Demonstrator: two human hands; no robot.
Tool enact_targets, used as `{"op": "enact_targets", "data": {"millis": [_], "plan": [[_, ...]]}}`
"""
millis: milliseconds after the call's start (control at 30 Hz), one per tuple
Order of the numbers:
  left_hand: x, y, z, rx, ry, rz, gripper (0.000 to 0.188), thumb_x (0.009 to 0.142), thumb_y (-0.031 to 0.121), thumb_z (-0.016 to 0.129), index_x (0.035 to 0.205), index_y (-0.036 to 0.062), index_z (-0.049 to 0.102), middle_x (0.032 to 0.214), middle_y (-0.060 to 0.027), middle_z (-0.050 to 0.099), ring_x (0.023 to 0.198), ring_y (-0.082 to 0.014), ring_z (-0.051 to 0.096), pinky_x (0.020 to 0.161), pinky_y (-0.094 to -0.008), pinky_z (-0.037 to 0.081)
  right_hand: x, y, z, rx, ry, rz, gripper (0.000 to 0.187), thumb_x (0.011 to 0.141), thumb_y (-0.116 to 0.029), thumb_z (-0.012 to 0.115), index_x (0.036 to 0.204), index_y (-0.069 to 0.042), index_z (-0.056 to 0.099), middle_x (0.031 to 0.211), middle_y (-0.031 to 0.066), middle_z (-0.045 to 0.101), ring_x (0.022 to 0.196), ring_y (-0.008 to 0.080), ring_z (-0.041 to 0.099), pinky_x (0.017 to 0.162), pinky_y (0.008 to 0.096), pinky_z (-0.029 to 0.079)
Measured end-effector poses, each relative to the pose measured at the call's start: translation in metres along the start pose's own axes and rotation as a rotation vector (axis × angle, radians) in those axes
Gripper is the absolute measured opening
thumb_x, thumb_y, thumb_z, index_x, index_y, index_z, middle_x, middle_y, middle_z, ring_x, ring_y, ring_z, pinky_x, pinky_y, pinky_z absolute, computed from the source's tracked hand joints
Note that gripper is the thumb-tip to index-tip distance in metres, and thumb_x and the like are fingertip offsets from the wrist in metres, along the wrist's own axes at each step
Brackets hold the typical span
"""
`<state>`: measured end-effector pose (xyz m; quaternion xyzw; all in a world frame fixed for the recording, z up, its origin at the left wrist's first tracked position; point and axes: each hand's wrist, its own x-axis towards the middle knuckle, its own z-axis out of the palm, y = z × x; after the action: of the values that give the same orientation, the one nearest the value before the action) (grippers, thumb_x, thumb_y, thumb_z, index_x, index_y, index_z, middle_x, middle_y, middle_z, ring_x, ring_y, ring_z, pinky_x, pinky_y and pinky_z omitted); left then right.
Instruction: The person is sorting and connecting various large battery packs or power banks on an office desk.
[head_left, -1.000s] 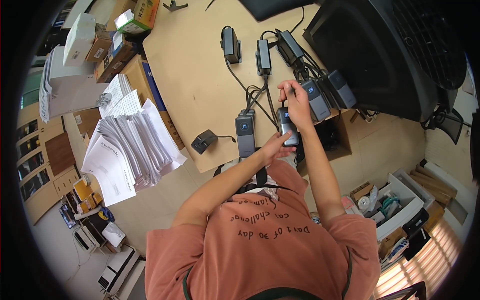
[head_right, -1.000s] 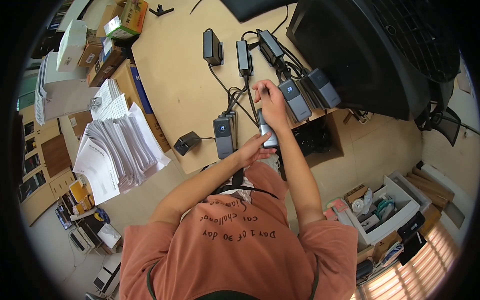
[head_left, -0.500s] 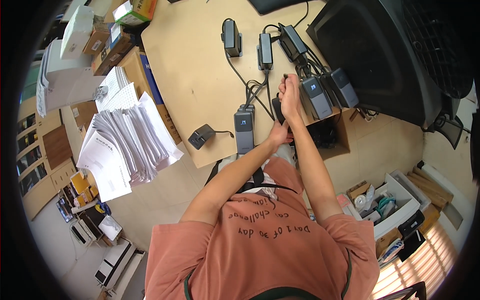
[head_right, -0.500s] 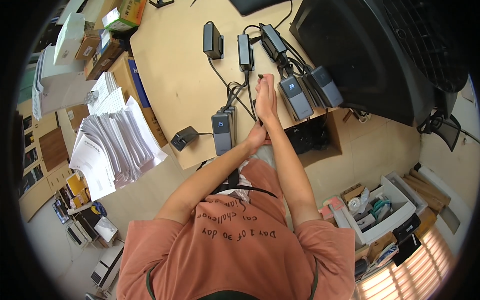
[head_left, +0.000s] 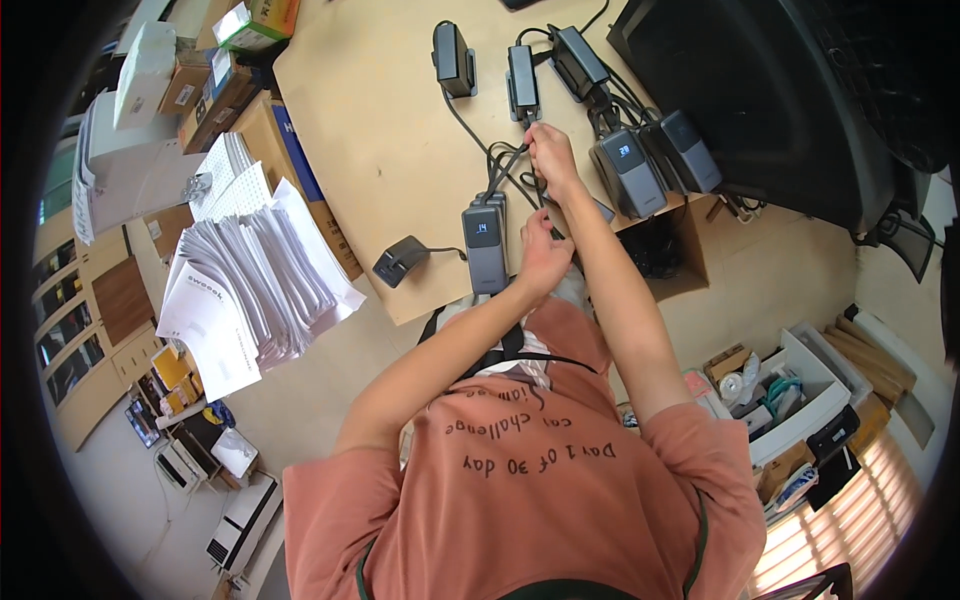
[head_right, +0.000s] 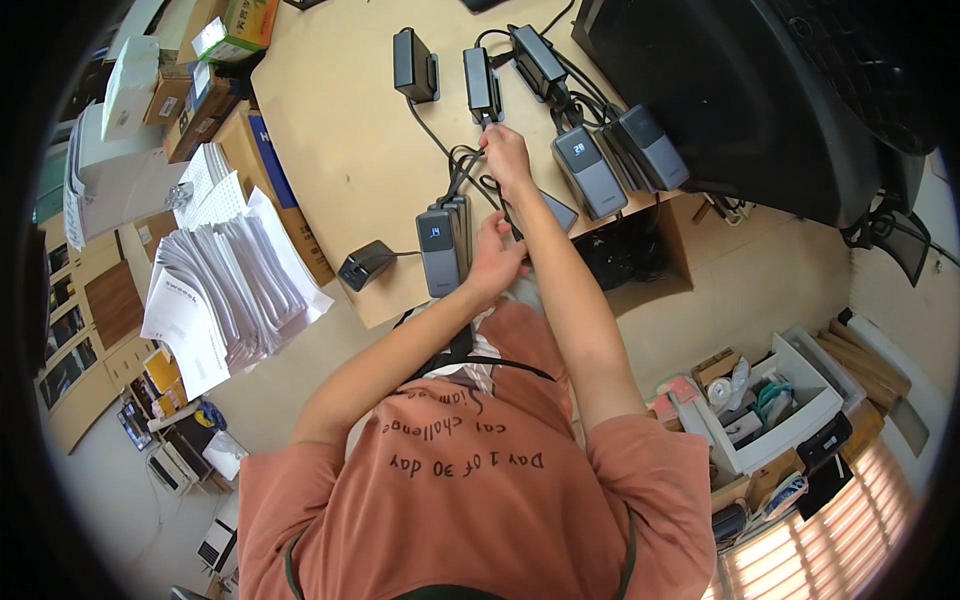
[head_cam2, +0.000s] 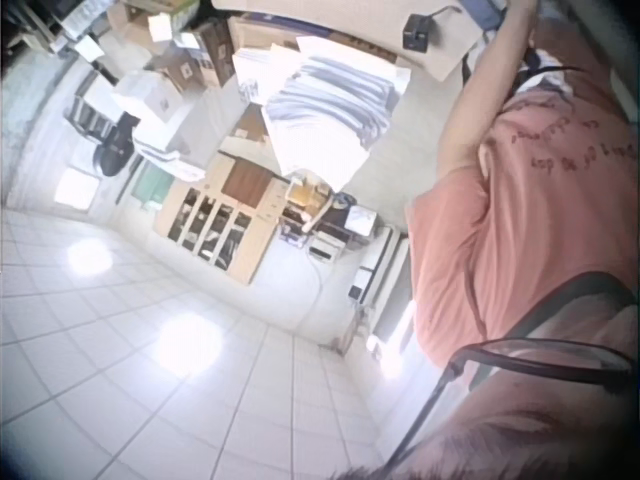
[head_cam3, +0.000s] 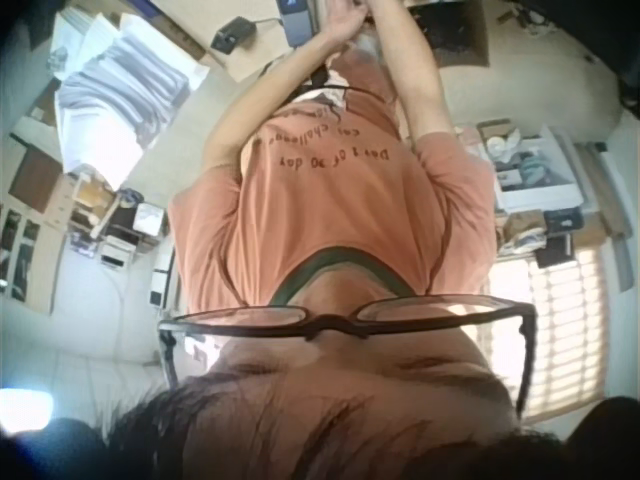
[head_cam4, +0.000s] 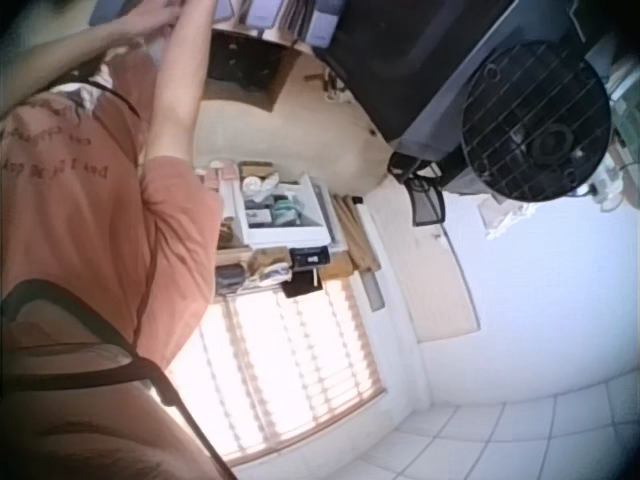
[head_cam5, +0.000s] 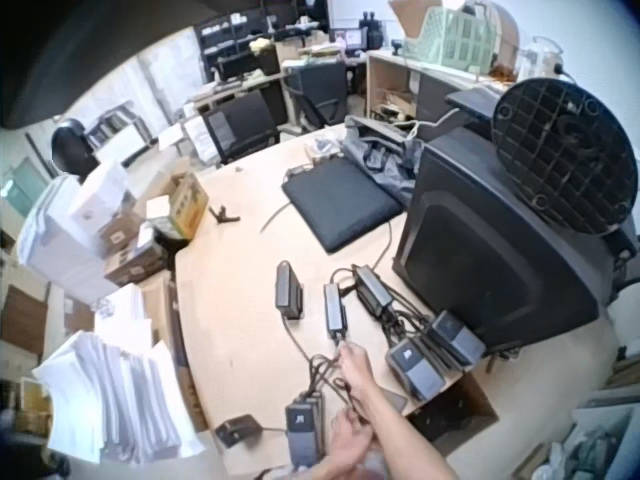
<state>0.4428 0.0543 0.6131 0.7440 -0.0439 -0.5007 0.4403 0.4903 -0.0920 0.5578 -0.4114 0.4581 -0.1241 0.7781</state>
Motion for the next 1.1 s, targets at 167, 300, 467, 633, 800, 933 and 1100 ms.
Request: {"op": "enact_targets", "data": {"millis": [167, 300, 467, 633, 800, 933, 1100], "plan": [[-0.008, 0.072, -0.056, 0.249, -0.018, 0.548, 0.041, 0.098, 0.007, 0.055, 0.138, 0.0023, 0.047, 0.130, -0.0148, 0.051, 0.104, -0.0181, 0.057, 0.095, -0.0325, 0.048, 0.023, 0.027, 0.003, -0.090, 0.091, -0.126, 0.034, 0.103, -0.028, 0.049, 0.079, -0.006, 0.060, 0.066, 0.0007, 0.052, 0.054, 0.0135, 0.047, 0.053, 0.0333, 0.039], [0.037, 0.120, -0.085, 0.470, 0.056, 0.776, 0.045, 0.092, 0.000, 0.053, 0.137, 0.0043, 0.052, 0.131, -0.0151, 0.057, 0.117, -0.0284, 0.057, 0.102, -0.0375, 0.046, 0.024, 0.036, 0.022, 0.061, 0.129, -0.144, 0.036, 0.105, -0.028, 0.046, 0.080, -0.005, 0.059, 0.068, 0.0044, 0.054, 0.065, 0.0147, 0.050, 0.062, 0.0341, 0.043], [0.103, 0.150, -0.087, 0.959, 0.117, 1.021, 0.064, 0.085, -0.002, 0.057, 0.147, 0.0098, 0.046, 0.151, -0.0109, 0.049, 0.133, -0.0349, 0.050, 0.109, -0.0420, 0.044, 0.028, 0.039, 0.037, -0.027, 0.282, -0.197, 0.037, 0.106, -0.029, 0.044, 0.081, -0.006, 0.059, 0.070, 0.0065, 0.057, 0.067, 0.0178, 0.054, 0.065, 0.0365, 0.044], [0.119, 0.140, -0.093, 1.408, 0.024, 0.900, 0.078, 0.082, 0.002, 0.063, 0.155, 0.0159, 0.039, 0.162, -0.0012, 0.038, 0.131, -0.0283, 0.054, 0.105, -0.0406, 0.046, 0.028, 0.030, 0.043, -0.052, 0.359, -0.148, 0.036, 0.105, -0.028, 0.045, 0.082, -0.005, 0.061, 0.077, 0.0119, 0.064, 0.070, 0.0231, 0.060, 0.069, 0.0389, 0.047], [0.108, 0.151, -0.084, 1.517, -0.049, 0.757, 0.086, 0.079, 0.002, 0.063, 0.158, 0.0175, 0.033, 0.163, -0.0004, 0.035, 0.113, -0.0284, 0.065, 0.096, -0.0404, 0.052, 0.027, 0.016, 0.032, -0.178, 0.377, -0.066, 0.035, 0.101, -0.030, 0.046, 0.088, -0.004, 0.066, 0.088, 0.0173, 0.070, 0.083, 0.0319, 0.068, 0.075, 0.0432, 0.050], [0.106, 0.151, -0.090, 1.499, -0.065, 0.652, 0.085, 0.081, 0.001, 0.062, 0.158, 0.0185, 0.032, 0.165, 0.0017, 0.031, 0.108, -0.0288, 0.068, 0.089, -0.0414, 0.057, -0.008, -0.025, 0.030, -0.513, 0.225, 0.082, 0.032, 0.098, -0.033, 0.053, 0.092, -0.005, 0.067, 0.092, 0.0183, 0.073, 0.093, 0.0360, 0.070, 0.083, 0.0475, 0.052], [0.108, 0.154, -0.088, 1.455, -0.089, 0.667, 0.081, 0.086, 0.007, 0.062, 0.159, 0.0185, 0.029, 0.166, 0.0018, 0.028, 0.106, -0.0287, 0.069, 0.087, -0.0409, 0.058, -0.009, -0.023, 0.026, -1.026, 0.461, -0.354, 0.031, 0.089, -0.034, 0.071, 0.101, -0.008, 0.061, 0.095, 0.0144, 0.072, 0.091, 0.0374, 0.070, 0.083, 0.0488, 0.052]]}}
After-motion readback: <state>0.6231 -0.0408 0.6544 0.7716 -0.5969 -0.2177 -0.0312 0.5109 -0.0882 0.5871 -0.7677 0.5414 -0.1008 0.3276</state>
